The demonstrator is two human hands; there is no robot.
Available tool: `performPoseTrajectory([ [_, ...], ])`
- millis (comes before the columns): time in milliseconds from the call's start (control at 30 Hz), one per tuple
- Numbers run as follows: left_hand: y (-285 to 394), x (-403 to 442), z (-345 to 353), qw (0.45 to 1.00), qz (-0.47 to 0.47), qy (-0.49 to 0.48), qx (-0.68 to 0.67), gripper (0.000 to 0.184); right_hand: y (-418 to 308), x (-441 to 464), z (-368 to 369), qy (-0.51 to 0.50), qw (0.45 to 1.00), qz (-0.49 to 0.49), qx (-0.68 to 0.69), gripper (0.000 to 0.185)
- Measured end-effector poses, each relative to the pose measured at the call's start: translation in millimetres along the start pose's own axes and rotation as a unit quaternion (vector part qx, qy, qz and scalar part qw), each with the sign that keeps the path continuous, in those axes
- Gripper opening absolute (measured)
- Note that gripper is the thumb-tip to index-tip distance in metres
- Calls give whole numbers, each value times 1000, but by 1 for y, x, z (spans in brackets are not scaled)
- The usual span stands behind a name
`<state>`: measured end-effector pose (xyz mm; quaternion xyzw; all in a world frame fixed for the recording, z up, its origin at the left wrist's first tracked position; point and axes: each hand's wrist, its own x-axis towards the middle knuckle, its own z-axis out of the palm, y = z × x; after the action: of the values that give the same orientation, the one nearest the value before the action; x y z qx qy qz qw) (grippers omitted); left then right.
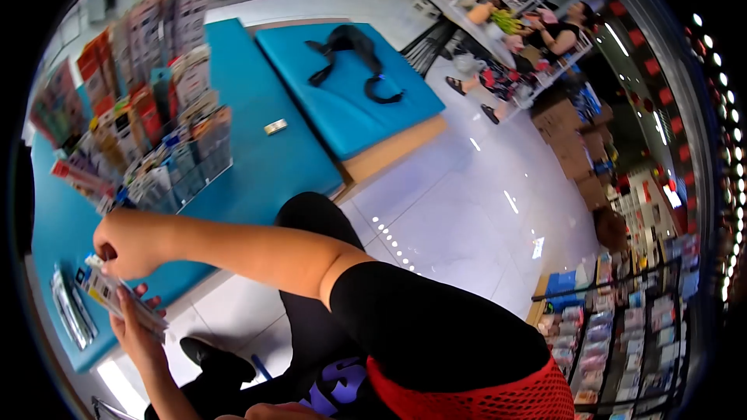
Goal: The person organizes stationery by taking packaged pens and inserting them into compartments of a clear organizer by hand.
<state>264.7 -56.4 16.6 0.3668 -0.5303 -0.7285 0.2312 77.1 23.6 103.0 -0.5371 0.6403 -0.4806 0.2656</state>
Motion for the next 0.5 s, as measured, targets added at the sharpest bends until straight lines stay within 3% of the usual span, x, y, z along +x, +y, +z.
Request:
performPoseTrajectory([
  [167, -7, 4, -1, 1000, 22, 3, 19, 43, 13, 5, 2, 74, 996, -21, 40, 23],
  [267, -14, 10, -7, 999, 32, -3, 31, 43, 5, 0, -7, 32, 997, 2, 63, 24],
  [400, -19, 9, -7, 999, 44, -5, 31, 45, 17, 7, -8, 34, 998, -51, 14, 24],
  [500, -10, 5, -6, 998, 38, -1, 56, 46, 19, 16, -22, 143, 985, -94, 34, 17],
])
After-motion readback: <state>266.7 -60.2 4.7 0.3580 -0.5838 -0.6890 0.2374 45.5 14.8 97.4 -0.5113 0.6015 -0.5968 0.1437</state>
